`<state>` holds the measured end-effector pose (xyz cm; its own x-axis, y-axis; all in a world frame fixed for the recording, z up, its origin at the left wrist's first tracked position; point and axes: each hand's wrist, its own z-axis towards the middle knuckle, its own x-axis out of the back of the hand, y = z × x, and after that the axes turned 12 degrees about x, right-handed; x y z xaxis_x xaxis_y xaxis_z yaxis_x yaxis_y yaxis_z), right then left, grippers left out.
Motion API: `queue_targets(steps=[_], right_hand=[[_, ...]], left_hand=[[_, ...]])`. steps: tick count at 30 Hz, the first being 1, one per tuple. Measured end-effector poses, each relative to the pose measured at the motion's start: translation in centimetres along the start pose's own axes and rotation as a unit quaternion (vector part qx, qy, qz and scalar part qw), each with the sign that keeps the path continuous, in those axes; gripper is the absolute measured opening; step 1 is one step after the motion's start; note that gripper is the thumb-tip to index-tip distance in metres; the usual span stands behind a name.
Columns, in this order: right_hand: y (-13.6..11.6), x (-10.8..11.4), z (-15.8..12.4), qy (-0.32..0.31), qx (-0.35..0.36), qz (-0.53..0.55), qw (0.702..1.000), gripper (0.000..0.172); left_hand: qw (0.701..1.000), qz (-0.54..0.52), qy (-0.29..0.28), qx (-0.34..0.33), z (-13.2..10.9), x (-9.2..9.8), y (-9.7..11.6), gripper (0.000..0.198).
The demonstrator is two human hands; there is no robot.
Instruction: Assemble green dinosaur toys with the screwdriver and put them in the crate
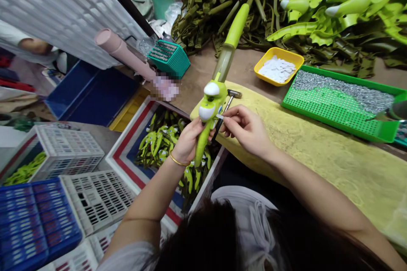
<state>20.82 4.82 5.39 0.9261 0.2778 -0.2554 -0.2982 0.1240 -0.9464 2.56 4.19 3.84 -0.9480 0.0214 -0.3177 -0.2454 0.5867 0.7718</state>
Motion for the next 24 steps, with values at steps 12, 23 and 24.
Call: queue_targets(steps=[12,23,24], right_hand=[[0.9,-1.0,0.3,-0.063,0.035,-0.095,0.993,0.012],[5.8,-2.0,1.2,-0.248,-0.089,-0.531,0.806,0.051],[5.9,-2.5,1.1,-0.26,-0.094,-0.563,0.779,0.052]], left_hand=[[1.0,-0.014,0.006,-0.003,0.6,0.6,-1.9,0.045],[0.998,-0.007,0.064,-0.003,-1.9,5.7,-2.6,0.049],[0.997,0.003,0.076,-0.009,-2.2,6.0,-2.6,0.049]])
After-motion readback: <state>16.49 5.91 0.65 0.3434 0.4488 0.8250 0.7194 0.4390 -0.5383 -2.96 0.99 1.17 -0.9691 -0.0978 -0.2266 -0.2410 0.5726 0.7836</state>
